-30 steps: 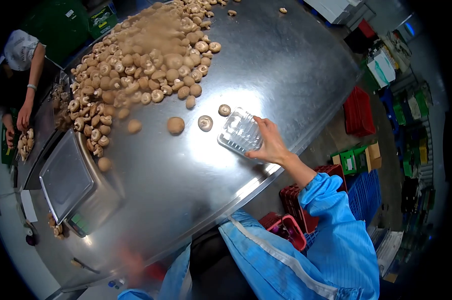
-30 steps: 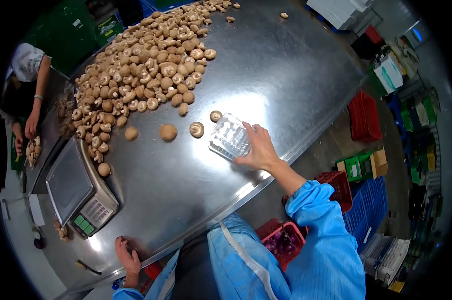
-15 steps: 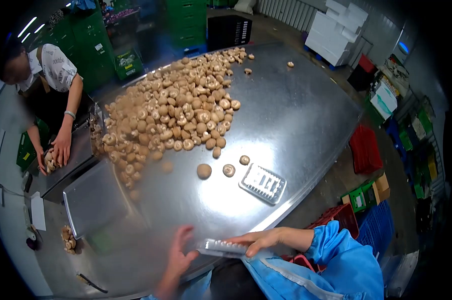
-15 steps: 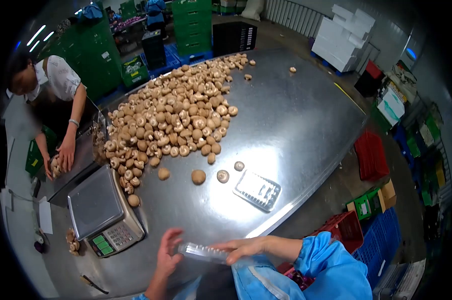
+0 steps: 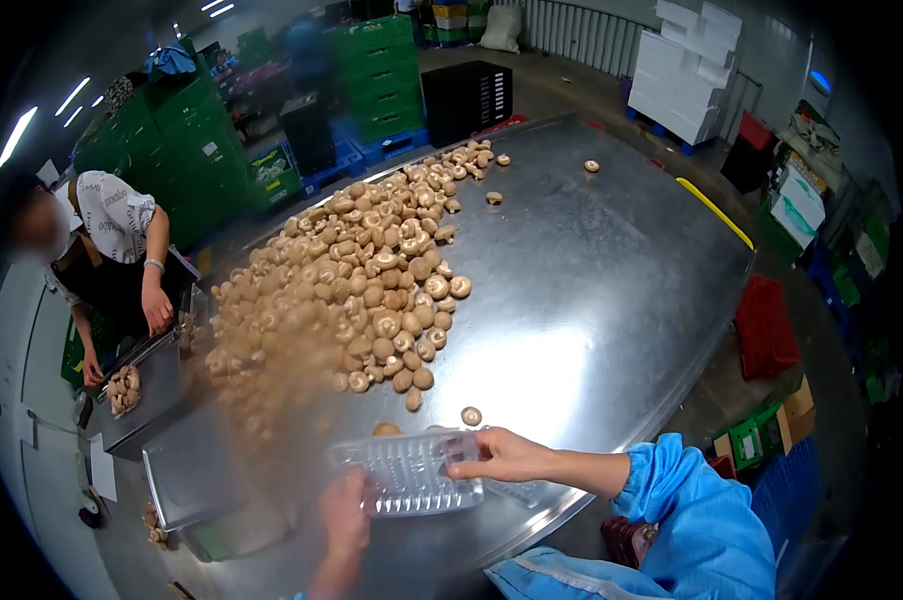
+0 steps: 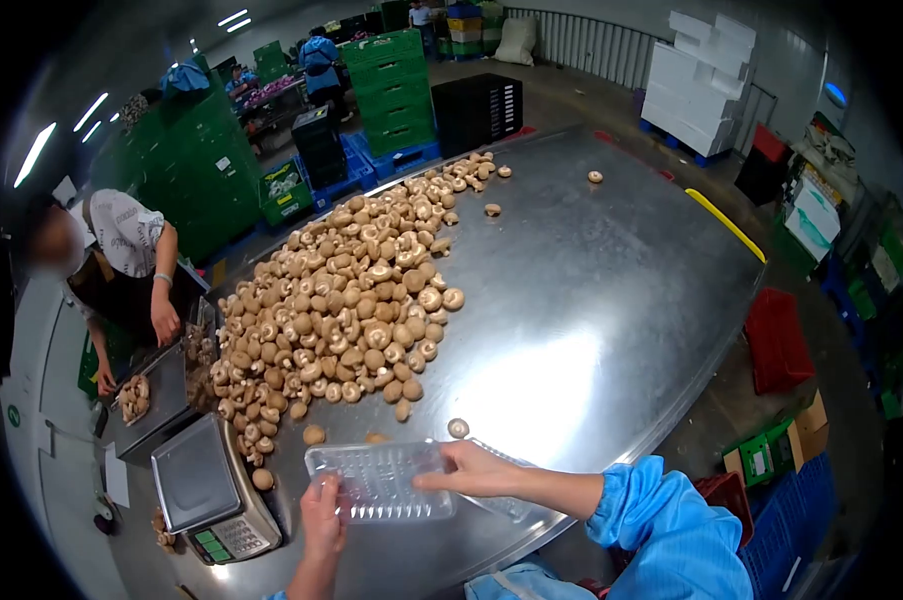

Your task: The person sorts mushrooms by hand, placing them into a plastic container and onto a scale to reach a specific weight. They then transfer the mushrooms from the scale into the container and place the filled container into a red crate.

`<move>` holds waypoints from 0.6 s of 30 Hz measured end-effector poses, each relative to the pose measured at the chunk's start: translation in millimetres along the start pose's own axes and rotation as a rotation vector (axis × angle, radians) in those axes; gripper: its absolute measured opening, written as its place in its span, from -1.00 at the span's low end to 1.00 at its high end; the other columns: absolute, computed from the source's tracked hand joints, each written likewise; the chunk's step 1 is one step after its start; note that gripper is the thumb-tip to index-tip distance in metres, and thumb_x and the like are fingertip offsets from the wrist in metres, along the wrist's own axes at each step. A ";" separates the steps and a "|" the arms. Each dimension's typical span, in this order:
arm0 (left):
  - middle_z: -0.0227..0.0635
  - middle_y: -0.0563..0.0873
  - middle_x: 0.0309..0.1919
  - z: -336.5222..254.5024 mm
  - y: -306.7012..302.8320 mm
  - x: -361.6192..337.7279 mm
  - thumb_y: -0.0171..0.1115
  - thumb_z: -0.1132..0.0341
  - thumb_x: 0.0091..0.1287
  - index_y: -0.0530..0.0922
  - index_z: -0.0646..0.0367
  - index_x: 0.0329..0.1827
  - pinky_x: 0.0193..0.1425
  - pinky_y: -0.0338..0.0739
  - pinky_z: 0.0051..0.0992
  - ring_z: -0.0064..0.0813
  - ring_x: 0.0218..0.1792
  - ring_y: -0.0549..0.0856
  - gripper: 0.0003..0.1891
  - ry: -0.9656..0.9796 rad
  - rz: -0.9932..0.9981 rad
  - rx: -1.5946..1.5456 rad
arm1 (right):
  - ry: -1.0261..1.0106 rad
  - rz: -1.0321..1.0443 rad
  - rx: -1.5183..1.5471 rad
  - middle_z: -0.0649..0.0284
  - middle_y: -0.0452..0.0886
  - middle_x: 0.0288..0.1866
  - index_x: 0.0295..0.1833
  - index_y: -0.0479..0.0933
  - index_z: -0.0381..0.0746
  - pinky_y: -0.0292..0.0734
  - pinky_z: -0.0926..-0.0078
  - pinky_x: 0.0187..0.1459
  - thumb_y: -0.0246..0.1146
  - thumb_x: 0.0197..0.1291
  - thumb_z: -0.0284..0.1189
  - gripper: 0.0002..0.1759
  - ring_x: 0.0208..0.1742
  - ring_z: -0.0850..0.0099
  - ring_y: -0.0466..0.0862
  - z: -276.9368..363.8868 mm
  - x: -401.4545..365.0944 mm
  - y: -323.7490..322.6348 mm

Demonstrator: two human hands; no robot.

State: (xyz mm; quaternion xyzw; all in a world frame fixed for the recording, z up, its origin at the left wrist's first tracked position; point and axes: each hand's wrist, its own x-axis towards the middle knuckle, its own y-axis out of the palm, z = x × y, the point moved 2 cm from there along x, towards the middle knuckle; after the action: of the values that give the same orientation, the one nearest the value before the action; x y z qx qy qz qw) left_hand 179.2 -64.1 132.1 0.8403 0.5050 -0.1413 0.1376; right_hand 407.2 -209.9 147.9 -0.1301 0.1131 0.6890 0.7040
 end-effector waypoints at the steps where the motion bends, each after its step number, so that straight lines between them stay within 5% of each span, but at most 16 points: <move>1: -0.57 0.57 -0.42 -6.0 17.8 5.3 0.24 0.21 0.48 0.63 0.14 -0.14 -0.48 0.34 -0.71 -0.76 -0.48 0.50 -0.82 0.027 -0.004 0.044 | -0.078 -0.076 0.016 0.24 0.76 -0.13 0.21 0.61 -0.28 0.57 0.48 0.07 0.30 0.36 -0.18 -0.54 -0.07 0.45 0.70 12.6 -2.5 -12.9; 8: -0.57 0.56 -0.45 -65.1 90.0 77.5 0.24 0.21 0.48 0.63 0.16 -0.12 -0.47 0.31 -0.69 -0.76 -0.51 0.45 -0.81 0.177 -0.017 0.260 | -0.124 -0.107 0.106 0.10 0.71 0.07 0.26 0.55 -0.32 0.52 0.35 0.23 0.35 0.27 -0.21 -0.45 0.10 0.35 0.68 31.4 27.1 -102.9; 12: -0.45 0.64 -0.24 -89.8 106.6 135.1 0.16 0.19 0.50 0.59 0.20 0.08 -0.22 0.47 -0.59 -0.66 -0.29 0.55 -0.72 0.438 0.173 0.356 | -0.191 -0.162 0.177 0.07 0.71 0.10 0.32 0.47 -0.37 0.49 0.32 0.30 0.35 0.27 -0.32 -0.43 0.15 0.34 0.67 49.6 51.1 -160.1; 14: -0.32 0.71 -0.02 -114.0 119.9 159.0 0.10 0.18 0.52 0.56 0.21 0.23 0.04 0.55 -0.50 -0.54 0.00 0.65 -0.63 0.442 0.282 0.325 | -0.234 -0.249 0.172 0.08 0.72 0.06 0.33 0.47 -0.35 0.66 0.43 0.08 0.29 0.36 -0.36 -0.50 0.03 0.42 0.72 46.1 70.0 -202.4; 18: -0.27 0.70 0.11 -157.9 116.9 212.6 -0.01 0.07 0.54 0.58 0.24 0.21 0.30 0.45 -0.38 -0.41 0.17 0.63 -0.56 0.586 0.173 0.571 | -0.426 -0.769 -0.081 0.11 0.76 -0.03 0.30 0.54 -0.31 0.68 0.49 -0.12 0.23 0.38 -0.36 -0.56 -0.10 0.45 0.75 21.4 108.5 -310.7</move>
State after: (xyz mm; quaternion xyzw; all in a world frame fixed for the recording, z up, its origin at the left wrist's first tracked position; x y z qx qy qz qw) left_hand 394.2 114.3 208.1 0.8888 0.3908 -0.0184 -0.2388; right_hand 720.0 -105.8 139.8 -0.0454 -0.1183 0.3920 0.9112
